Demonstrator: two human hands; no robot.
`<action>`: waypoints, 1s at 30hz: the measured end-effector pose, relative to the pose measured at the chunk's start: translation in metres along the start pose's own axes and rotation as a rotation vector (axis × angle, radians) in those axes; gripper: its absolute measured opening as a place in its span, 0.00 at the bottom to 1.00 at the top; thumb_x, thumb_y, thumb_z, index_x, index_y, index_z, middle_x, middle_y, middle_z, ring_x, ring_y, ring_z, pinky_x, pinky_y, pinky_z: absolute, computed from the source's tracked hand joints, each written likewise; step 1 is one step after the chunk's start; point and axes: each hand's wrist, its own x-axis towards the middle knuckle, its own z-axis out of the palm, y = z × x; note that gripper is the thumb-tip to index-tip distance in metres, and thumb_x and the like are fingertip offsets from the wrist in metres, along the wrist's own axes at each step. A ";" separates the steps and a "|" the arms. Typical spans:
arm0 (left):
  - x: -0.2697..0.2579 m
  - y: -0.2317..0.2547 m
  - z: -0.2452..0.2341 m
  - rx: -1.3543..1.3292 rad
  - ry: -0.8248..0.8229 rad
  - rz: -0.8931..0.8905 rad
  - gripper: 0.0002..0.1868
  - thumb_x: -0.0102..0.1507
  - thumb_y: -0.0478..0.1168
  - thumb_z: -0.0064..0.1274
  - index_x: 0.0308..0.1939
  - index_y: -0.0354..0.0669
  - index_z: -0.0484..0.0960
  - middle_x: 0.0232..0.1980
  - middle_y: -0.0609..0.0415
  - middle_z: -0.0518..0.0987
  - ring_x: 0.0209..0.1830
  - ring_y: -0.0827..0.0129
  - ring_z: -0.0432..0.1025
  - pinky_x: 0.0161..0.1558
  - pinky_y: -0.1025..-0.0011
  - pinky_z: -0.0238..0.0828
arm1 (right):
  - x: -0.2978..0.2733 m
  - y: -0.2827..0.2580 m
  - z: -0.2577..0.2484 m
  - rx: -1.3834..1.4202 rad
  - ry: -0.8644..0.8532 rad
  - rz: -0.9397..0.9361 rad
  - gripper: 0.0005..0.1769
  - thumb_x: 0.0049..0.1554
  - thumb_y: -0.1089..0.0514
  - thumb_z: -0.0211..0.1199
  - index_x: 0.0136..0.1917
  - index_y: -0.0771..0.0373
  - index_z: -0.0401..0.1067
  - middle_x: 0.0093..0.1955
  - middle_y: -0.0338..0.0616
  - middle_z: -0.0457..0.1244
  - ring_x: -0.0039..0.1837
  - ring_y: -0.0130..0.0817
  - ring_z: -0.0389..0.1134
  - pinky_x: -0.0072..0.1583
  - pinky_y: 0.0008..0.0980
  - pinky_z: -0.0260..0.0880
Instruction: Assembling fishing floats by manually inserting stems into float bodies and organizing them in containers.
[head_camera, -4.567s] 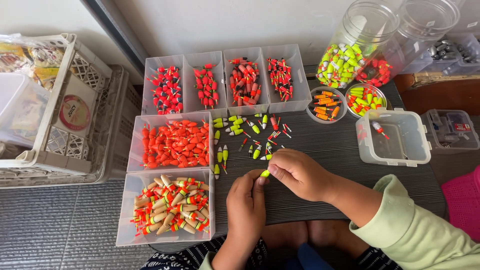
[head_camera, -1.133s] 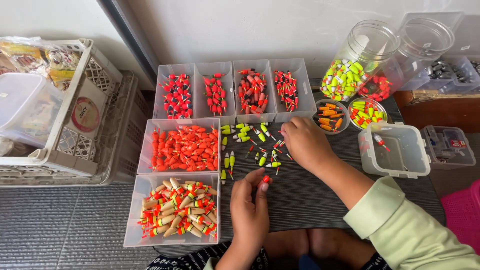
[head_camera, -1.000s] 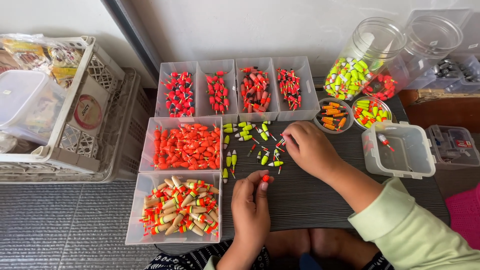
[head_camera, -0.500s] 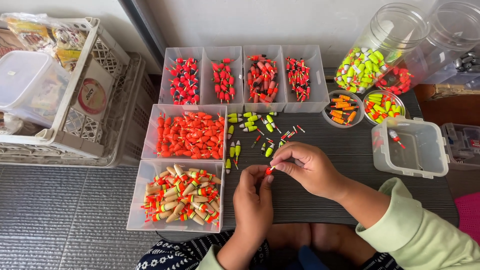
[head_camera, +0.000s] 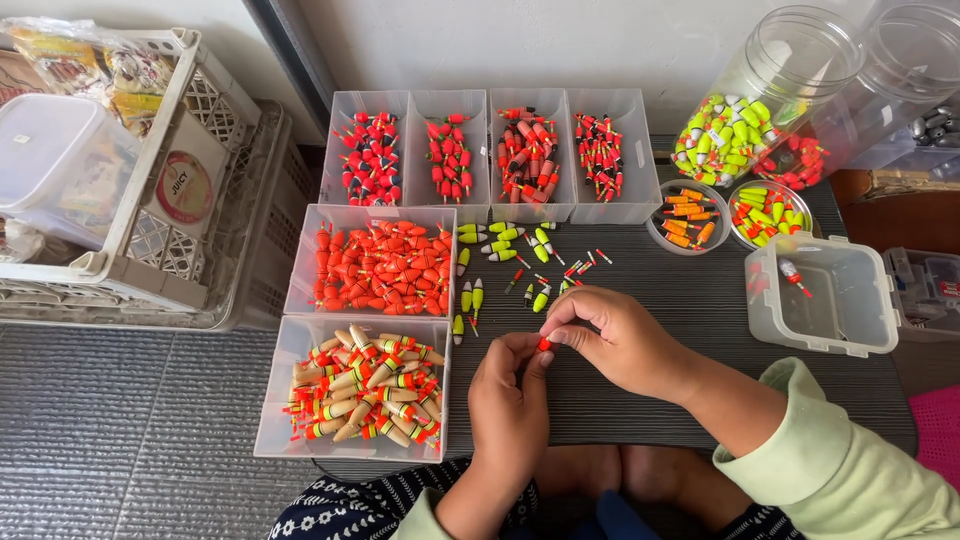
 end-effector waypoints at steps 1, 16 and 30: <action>0.000 0.000 0.000 0.001 0.000 -0.001 0.05 0.63 0.36 0.55 0.43 0.45 0.80 0.42 0.58 0.86 0.43 0.71 0.80 0.44 0.74 0.77 | 0.001 0.000 0.002 0.001 -0.001 0.001 0.03 0.60 0.60 0.61 0.46 0.59 0.75 0.44 0.38 0.68 0.47 0.28 0.71 0.53 0.26 0.73; 0.000 -0.009 0.004 -0.053 0.065 -0.120 0.11 0.60 0.42 0.61 0.43 0.47 0.77 0.40 0.58 0.84 0.38 0.73 0.80 0.42 0.74 0.76 | 0.005 0.006 0.010 -0.206 0.082 -0.187 0.13 0.64 0.56 0.54 0.38 0.59 0.67 0.34 0.36 0.61 0.38 0.32 0.61 0.43 0.31 0.62; 0.003 0.000 -0.002 0.041 0.036 0.017 0.07 0.64 0.42 0.54 0.41 0.45 0.84 0.39 0.59 0.85 0.40 0.71 0.78 0.42 0.72 0.73 | 0.001 0.021 0.005 -0.198 -0.035 -0.165 0.19 0.66 0.53 0.47 0.33 0.58 0.55 0.29 0.36 0.51 0.34 0.33 0.49 0.39 0.34 0.52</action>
